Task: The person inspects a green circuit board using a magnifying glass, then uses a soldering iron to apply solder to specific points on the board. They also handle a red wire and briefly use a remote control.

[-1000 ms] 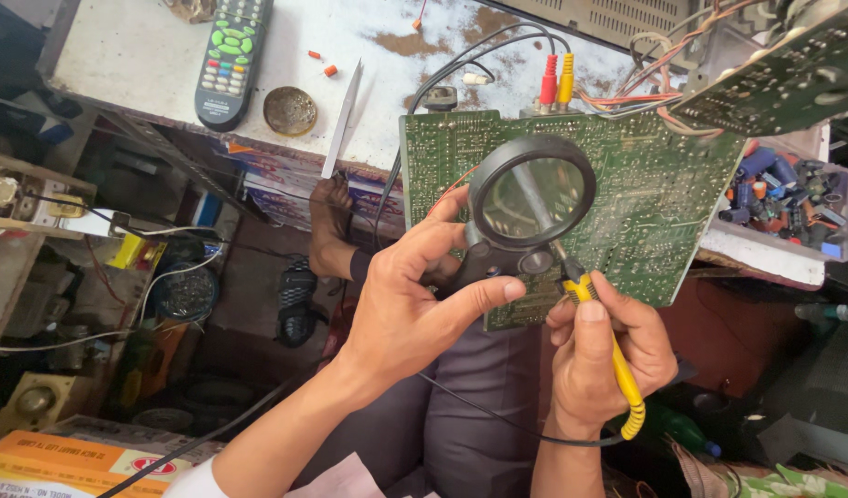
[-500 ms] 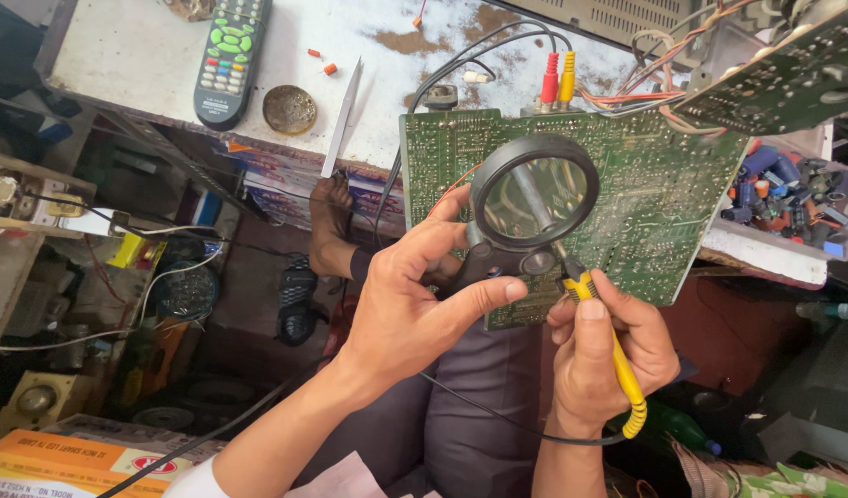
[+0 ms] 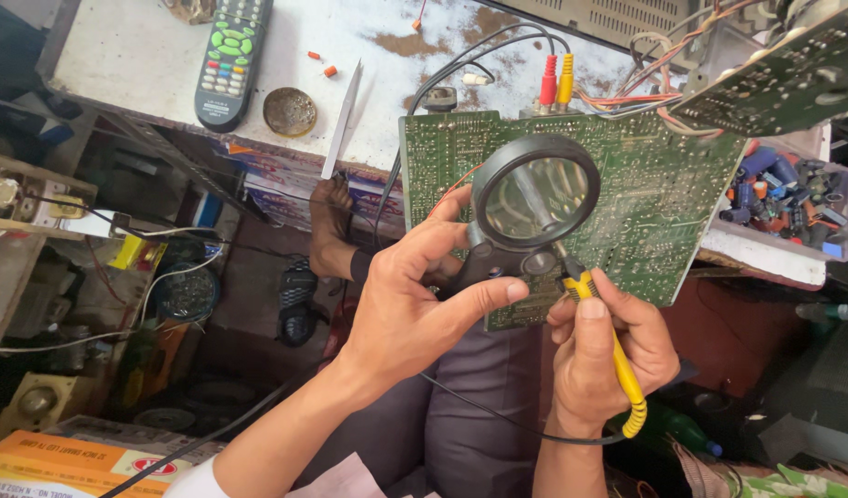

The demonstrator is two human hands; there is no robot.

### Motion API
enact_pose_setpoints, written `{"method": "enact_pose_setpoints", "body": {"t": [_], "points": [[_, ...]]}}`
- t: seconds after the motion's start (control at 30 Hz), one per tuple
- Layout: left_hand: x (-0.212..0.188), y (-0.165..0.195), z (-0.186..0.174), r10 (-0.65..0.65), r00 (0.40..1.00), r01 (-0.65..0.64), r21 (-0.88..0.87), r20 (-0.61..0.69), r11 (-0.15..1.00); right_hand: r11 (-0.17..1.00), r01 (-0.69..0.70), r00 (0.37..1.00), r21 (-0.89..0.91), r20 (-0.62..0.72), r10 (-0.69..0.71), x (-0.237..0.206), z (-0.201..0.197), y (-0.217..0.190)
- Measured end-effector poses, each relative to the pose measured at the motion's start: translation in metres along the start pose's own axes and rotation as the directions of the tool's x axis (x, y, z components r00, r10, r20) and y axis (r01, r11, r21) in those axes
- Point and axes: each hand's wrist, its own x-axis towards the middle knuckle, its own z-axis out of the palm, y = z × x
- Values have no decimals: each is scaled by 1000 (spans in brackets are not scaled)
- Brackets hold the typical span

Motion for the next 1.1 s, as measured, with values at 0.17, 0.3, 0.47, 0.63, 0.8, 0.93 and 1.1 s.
{"method": "enact_pose_setpoints", "body": {"t": [0.17,0.3,0.47,0.63,0.8,0.93,1.1], "points": [[0,0,0,-13,1000,13,33,8,999,1000,4,1000,-17,-13,-5,0,-1,0],[0,2,1,-22,1000,22,19,16,1000,1000,17,1000,-4,-12,-17,0,-2,2],[1,5,2,4,1000,-4,25,13,1000,1000,13,1000,10,-22,-13,1,-4,3],[2,5,2,-24,999,23,44,27,999,1000,25,999,-17,-39,-26,1,-5,3],[3,3,2,-18,999,17,55,27,998,1000,17,998,-27,-56,-18,1,-4,2],[3,3,3,-21,999,20,47,25,999,1000,17,998,-26,-57,-18,1,-4,2],[4,3,3,-33,999,31,56,28,998,999,29,998,-26,-51,-30,2,-4,1]]}}
